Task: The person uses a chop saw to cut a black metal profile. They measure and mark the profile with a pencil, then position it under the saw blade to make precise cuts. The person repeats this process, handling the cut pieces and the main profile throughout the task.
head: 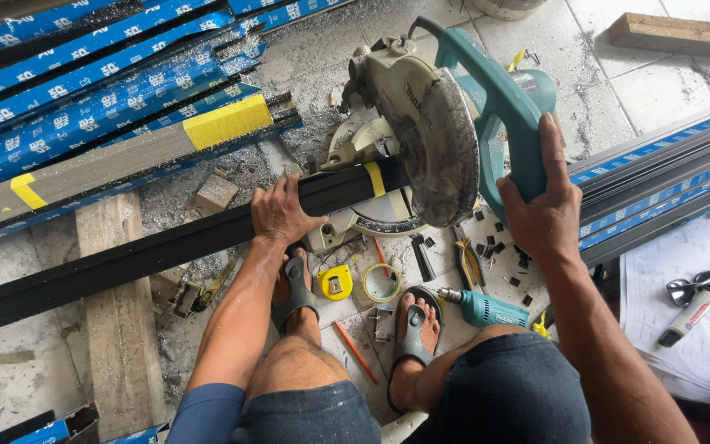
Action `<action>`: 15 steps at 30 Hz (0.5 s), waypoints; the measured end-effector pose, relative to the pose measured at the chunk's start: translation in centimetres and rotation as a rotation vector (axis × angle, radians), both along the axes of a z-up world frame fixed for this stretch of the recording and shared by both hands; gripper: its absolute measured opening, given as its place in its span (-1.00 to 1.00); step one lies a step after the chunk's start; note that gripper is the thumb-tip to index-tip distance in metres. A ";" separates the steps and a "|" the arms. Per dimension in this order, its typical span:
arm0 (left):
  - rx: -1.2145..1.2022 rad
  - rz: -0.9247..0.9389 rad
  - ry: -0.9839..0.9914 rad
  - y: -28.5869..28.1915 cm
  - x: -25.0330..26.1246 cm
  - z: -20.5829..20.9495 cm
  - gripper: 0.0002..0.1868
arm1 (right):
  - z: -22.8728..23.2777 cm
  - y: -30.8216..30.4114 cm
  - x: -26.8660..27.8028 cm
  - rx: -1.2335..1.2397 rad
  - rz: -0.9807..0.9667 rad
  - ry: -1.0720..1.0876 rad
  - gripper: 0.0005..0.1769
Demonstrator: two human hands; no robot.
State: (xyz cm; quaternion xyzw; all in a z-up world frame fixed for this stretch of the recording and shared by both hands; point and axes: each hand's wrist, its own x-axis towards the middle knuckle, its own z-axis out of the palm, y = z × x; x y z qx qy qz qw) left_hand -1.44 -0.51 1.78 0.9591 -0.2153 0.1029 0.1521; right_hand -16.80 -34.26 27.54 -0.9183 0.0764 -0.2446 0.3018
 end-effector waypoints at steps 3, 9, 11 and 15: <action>0.010 -0.018 0.032 0.1 -0.2 0.7 0.09 | 0.1 0.2 -0.1 0.000 -0.006 0.005 0.05; 0.013 -0.009 0.009 0.0 -0.1 0.4 0.14 | 0.8 0.2 0.2 0.008 -0.013 0.010 0.02; -0.014 -0.009 0.034 0.0 -0.1 0.6 0.14 | 1.1 0.0 0.2 -0.023 -0.025 0.065 0.02; 0.003 -0.017 0.064 0.1 0.2 0.3 0.13 | 4.4 -0.1 2.6 -0.153 -0.027 0.088 -0.04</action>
